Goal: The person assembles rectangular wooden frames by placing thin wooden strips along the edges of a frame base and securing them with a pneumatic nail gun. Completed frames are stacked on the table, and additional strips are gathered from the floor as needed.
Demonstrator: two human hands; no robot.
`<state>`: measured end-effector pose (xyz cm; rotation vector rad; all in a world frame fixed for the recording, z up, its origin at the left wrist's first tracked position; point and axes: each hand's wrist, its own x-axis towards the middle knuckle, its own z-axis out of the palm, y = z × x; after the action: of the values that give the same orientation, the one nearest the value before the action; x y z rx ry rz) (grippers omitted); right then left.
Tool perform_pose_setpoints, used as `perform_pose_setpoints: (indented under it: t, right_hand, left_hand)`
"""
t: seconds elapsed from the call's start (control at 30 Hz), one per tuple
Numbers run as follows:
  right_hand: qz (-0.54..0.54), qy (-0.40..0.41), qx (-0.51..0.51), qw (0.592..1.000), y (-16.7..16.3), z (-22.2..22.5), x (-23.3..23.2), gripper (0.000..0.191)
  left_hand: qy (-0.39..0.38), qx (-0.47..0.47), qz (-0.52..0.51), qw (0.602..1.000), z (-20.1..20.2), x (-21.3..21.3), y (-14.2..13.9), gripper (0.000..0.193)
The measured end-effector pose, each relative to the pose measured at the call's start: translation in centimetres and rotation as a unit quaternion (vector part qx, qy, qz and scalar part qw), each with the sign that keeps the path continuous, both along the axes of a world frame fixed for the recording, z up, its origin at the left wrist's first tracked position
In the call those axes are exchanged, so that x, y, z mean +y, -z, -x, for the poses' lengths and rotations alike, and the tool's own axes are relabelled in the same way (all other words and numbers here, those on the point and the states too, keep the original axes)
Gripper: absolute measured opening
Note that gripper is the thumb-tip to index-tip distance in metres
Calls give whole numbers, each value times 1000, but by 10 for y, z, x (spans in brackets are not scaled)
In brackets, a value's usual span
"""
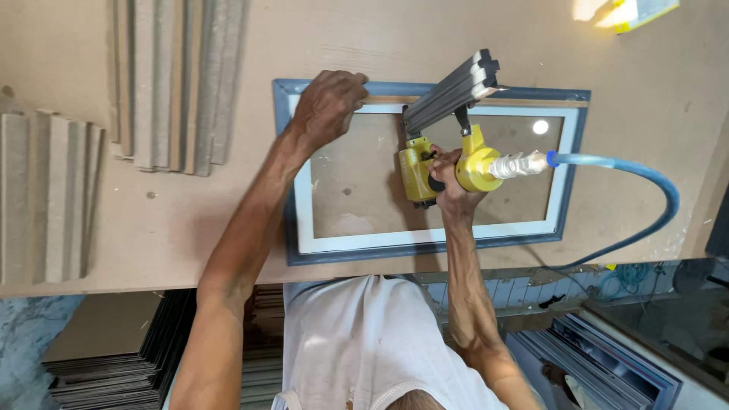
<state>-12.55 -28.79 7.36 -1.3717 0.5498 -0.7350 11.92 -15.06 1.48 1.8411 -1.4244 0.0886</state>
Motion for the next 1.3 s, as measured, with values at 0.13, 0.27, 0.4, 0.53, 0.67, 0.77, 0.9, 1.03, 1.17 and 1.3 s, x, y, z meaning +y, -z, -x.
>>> perform_pose_setpoints:
  t: [0.13, 0.27, 0.4, 0.53, 0.67, 0.77, 0.9, 1.03, 1.17, 1.3]
  right_hand:
    - [-24, 22, -5, 999, -1, -26, 34, 17]
    - [-31, 46, -9, 998, 0, -32, 46, 12]
    - [-41, 78, -25, 996, 0, -30, 50, 16]
    - [-33, 76, -47, 995, 1, -28, 52, 16]
    - [-54, 114, -18, 992, 4, -22, 51, 18]
    - [-43, 106, -30, 993, 8, -16, 47, 18]
    - [-63, 102, -59, 991, 16, -7, 30, 24]
    - [-10, 98, -74, 992, 26, 9, -3, 23]
    - [-3, 76, -51, 996, 29, 28, -40, 24]
    - [-45, 6, -65, 997, 25, 32, -55, 26]
  left_hand:
    - [11, 37, -35, 999, -9, 6, 12, 13]
    - [9, 39, -11, 999, -6, -1, 20, 17]
    - [3, 51, -38, 998, -7, 0, 20, 19]
    - [-6, 35, -33, 999, -4, -2, 24, 24]
    - [1, 48, -43, 998, 0, -6, 34, 25]
    - [0, 57, -63, 996, -2, -6, 38, 29]
    - [-55, -53, 46, 996, -5, -12, 37, 35]
    - [34, 5, -67, 997, -4, -22, 30, 21]
    - [-111, 36, -38, 992, -11, 13, 18, 17]
    - [-351, -68, 36, 933, -14, 122, 0, 21]
